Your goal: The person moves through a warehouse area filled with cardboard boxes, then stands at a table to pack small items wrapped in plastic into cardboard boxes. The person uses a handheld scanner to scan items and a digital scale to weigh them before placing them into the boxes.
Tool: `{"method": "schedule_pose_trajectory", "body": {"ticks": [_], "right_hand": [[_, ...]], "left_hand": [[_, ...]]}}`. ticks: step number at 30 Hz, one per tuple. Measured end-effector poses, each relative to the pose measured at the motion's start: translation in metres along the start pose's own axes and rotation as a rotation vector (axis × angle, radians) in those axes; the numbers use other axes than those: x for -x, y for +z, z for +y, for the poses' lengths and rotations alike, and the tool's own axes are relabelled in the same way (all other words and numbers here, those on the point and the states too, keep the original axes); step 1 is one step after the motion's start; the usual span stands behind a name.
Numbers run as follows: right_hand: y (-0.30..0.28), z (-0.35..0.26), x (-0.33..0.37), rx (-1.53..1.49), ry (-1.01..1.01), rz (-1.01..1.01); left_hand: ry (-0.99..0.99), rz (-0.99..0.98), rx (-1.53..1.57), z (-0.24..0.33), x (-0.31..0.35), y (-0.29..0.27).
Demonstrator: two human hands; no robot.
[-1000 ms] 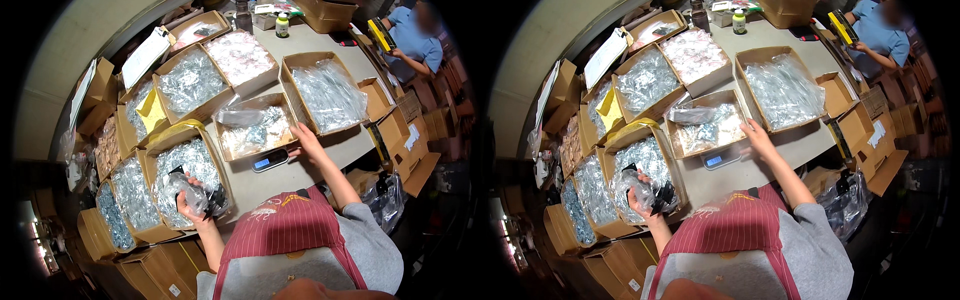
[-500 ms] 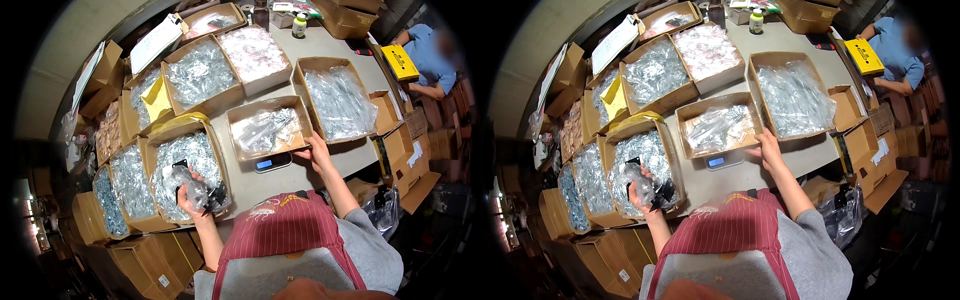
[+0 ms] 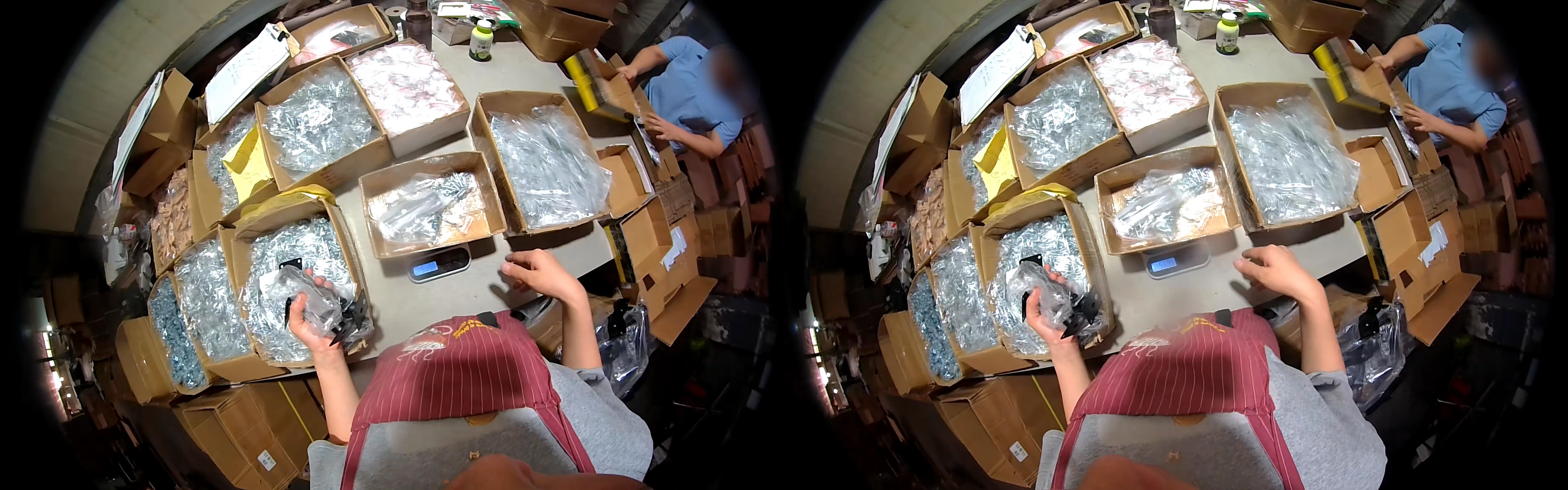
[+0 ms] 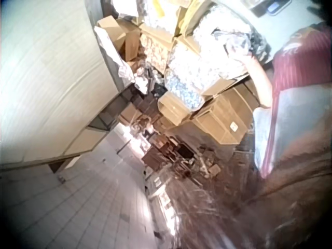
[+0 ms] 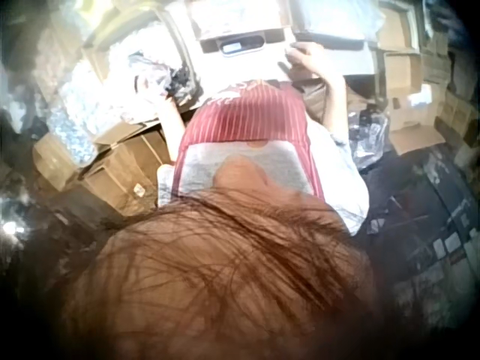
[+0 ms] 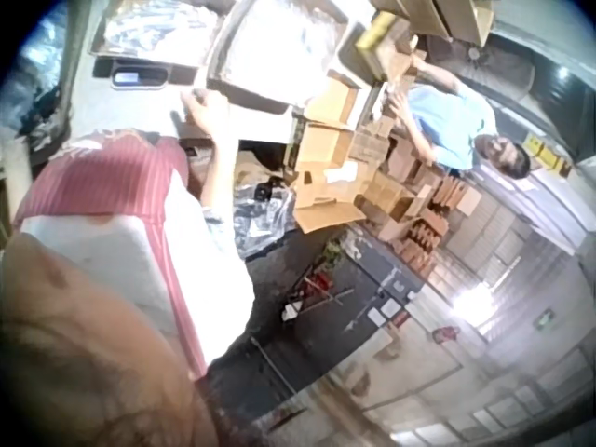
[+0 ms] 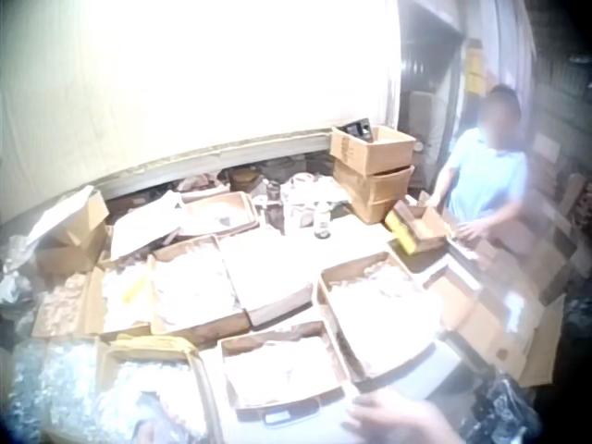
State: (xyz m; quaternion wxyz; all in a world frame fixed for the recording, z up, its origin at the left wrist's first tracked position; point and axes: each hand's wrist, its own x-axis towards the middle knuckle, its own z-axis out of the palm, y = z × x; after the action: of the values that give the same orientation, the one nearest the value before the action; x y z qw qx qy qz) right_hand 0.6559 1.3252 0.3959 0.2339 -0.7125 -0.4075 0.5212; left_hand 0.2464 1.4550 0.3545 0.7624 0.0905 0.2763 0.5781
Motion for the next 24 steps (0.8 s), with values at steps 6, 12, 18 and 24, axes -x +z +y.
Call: {"method": "schedule_pose_trajectory", "body": {"ticks": [6,12,18,24], "right_hand": [[-0.027,-0.025,0.022,-0.293,-0.098,-0.028],[-0.037,-0.032,0.011,-0.253,-0.133,-0.057],[-0.035,-0.05,-0.001,-0.242,-0.194,-0.145],[-0.031,-0.073,-0.018,-0.128,-0.206,-0.174]], "left_hand": [[0.015,0.017,-0.042,-0.001,-0.005,-0.002],[-0.005,0.007,0.016,-0.001,-0.003,-0.001],[-0.028,-0.048,0.06,0.0,-0.002,-0.003],[-0.029,-0.054,0.075,0.0,-0.002,-0.001]]}}
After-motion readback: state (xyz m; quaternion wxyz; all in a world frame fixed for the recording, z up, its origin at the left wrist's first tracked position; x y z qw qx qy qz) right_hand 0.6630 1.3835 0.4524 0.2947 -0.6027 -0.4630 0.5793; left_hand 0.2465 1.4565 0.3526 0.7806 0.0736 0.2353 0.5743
